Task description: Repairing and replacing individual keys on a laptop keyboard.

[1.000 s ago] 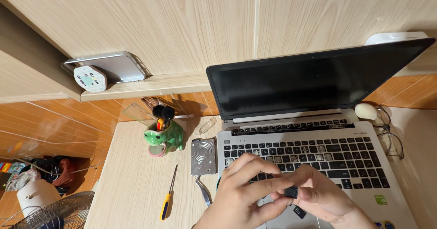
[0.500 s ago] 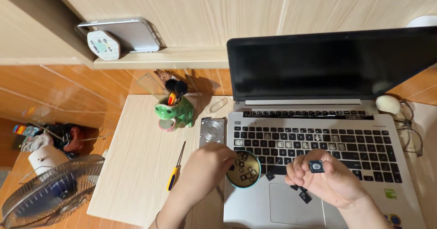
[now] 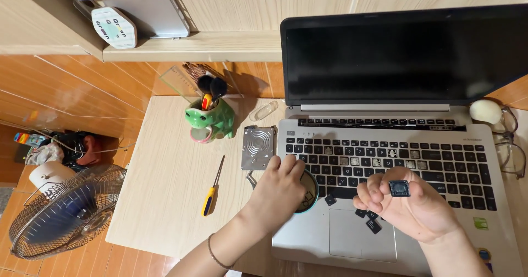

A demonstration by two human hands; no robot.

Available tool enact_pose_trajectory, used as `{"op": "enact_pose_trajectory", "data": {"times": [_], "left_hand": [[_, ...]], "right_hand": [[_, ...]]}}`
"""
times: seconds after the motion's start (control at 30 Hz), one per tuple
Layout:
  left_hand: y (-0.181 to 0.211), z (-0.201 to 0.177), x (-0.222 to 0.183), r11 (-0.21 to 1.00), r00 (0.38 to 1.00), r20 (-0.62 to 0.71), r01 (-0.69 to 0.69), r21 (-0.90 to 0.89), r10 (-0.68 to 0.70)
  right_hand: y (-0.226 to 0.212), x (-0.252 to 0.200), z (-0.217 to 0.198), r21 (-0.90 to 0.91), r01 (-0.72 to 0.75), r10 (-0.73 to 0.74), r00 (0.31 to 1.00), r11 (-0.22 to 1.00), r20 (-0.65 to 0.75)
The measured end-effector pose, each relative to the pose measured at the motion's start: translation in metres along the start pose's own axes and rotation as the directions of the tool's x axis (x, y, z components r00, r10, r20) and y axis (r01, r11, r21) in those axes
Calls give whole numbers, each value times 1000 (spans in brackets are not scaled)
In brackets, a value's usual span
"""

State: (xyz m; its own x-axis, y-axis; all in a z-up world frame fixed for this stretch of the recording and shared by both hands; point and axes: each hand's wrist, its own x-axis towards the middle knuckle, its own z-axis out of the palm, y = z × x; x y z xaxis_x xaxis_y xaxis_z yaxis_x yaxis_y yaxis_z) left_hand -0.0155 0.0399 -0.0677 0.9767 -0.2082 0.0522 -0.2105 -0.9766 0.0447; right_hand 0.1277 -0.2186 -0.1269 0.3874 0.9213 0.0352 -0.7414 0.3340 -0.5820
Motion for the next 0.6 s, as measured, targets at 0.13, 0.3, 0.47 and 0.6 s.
{"op": "enact_pose_trajectory", "data": {"times": [0.13, 0.3, 0.47, 0.6], "left_hand": [[-1, 2, 3, 992, 996, 23, -84, 90, 82], [-2, 7, 4, 982, 992, 18, -124, 142, 122], [-3, 9, 4, 977, 988, 38, -156, 146, 152], [-7, -2, -1, 974, 985, 61, -166, 155, 159]], "right_hand": [[-1, -2, 0, 17, -3, 3, 1000, 1000, 2], [-2, -3, -1, 7, -1, 1, 1000, 1000, 11], [-4, -3, 2, 15, -2, 2, 1000, 1000, 8], [-4, -5, 0, 8, 3, -3, 1000, 1000, 19]]}}
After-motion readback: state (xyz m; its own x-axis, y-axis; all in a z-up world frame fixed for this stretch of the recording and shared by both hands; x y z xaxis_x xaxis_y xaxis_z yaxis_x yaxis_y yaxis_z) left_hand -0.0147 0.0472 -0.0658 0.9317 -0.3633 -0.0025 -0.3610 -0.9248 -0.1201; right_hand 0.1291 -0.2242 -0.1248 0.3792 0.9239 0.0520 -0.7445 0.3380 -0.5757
